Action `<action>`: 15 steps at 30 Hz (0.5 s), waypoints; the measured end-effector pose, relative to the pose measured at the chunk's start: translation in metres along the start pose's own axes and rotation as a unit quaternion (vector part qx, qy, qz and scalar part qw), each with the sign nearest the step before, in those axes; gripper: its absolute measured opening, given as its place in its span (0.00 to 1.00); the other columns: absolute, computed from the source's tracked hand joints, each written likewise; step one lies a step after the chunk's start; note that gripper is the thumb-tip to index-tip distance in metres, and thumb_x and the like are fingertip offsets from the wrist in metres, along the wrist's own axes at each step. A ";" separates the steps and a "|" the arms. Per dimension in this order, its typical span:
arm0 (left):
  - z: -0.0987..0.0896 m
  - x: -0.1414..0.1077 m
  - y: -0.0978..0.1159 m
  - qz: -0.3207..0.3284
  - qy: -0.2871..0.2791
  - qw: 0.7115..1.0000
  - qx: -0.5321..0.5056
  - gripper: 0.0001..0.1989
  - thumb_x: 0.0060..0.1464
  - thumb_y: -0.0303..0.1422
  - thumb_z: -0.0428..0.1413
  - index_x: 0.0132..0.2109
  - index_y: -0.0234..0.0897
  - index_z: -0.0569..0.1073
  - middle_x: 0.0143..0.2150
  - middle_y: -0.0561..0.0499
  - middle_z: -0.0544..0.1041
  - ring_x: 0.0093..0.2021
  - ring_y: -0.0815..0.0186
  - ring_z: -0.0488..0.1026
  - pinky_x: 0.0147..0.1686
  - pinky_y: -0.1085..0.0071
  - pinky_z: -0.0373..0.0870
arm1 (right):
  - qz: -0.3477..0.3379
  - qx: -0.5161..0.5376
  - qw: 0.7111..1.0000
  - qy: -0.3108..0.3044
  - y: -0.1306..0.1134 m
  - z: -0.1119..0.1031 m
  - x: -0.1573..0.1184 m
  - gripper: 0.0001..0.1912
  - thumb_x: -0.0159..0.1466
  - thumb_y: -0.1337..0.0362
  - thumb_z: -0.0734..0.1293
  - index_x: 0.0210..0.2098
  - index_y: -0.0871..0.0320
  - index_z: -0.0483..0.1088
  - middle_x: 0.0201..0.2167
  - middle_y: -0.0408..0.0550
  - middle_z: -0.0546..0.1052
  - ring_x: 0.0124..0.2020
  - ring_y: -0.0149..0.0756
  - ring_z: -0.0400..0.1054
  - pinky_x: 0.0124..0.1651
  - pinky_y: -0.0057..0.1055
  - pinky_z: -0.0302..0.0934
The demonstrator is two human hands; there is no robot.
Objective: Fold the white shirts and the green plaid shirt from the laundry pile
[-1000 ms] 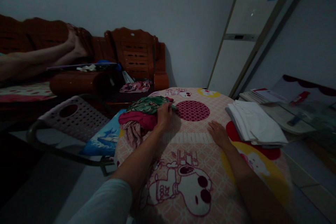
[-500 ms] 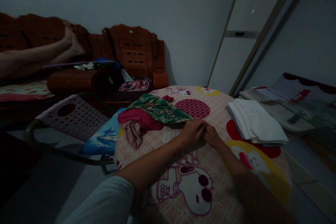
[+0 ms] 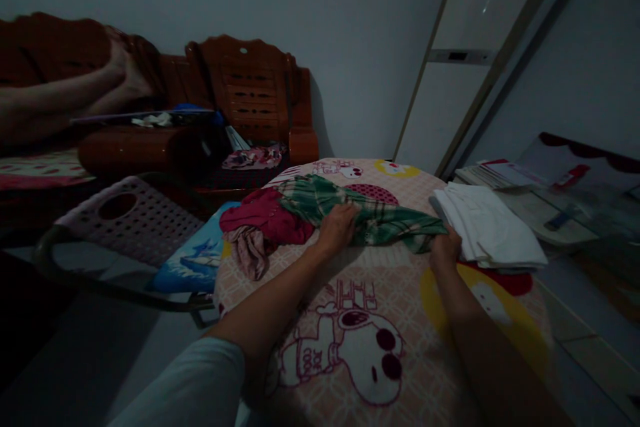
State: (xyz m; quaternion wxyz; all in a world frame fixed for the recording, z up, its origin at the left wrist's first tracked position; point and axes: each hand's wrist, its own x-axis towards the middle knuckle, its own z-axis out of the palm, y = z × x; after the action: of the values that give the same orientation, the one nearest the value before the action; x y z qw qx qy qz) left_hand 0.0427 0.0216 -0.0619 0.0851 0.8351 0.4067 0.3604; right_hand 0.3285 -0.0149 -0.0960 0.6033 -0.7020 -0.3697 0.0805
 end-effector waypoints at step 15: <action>0.000 0.011 -0.019 -0.061 -0.018 0.997 0.046 0.07 0.60 0.27 0.49 0.39 0.35 0.73 0.40 0.43 0.76 0.44 0.58 0.72 0.47 0.65 0.68 | 0.021 0.041 0.999 0.018 0.003 -0.002 -0.001 0.16 0.47 0.62 0.58 0.28 0.60 0.74 0.22 0.42 0.71 0.30 0.37 0.61 0.35 0.31 0.58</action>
State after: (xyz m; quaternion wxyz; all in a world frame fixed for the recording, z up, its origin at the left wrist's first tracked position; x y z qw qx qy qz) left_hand 0.0353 0.0421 -0.0647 0.0761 0.8182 0.4714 0.3203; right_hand 0.3298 -0.0171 -0.0984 0.6367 -0.6854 -0.3402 0.0954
